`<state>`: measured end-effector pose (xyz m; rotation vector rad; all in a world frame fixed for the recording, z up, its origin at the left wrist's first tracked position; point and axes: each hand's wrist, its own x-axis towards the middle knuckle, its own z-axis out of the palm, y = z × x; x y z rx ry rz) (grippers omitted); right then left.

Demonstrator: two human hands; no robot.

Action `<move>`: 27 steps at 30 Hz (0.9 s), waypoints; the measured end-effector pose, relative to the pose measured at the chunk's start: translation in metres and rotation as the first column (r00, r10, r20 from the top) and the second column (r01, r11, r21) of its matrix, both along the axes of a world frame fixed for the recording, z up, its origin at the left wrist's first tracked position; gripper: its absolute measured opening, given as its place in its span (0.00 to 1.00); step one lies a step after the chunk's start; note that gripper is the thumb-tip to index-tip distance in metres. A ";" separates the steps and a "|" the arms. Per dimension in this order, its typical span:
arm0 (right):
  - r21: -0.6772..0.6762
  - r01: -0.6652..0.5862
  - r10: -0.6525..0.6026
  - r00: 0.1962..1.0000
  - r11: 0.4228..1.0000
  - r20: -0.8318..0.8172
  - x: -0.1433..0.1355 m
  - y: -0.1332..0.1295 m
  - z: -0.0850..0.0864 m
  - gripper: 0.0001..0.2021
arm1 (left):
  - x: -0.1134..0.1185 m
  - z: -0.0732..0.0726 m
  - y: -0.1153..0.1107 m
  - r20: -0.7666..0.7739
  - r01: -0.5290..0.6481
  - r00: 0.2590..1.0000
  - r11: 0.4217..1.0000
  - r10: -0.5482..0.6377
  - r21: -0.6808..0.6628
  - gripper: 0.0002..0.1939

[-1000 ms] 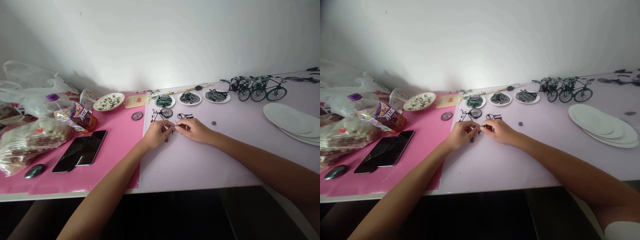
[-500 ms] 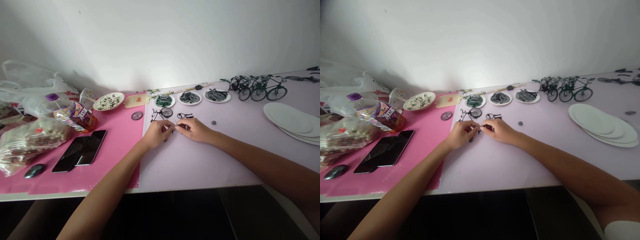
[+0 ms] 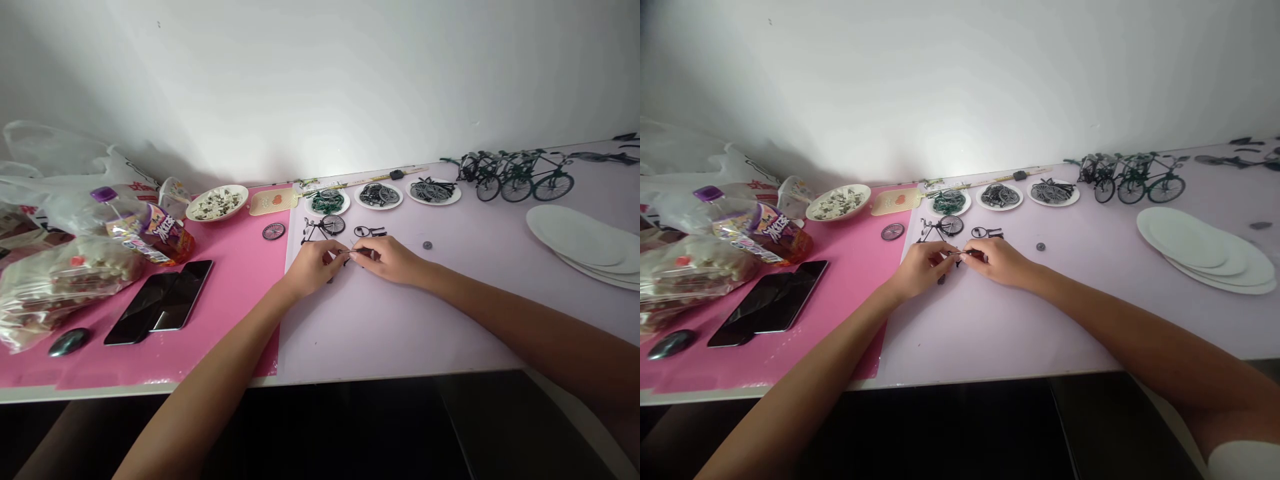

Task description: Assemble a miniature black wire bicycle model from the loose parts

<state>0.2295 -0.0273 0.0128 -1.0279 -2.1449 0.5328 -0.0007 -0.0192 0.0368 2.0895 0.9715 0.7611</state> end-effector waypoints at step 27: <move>0.002 0.007 -0.007 1.000 1.000 0.006 0.000 0.001 -0.001 0.09 | 0.000 0.001 0.000 -0.011 0.000 1.000 1.000 0.000 -0.005 0.11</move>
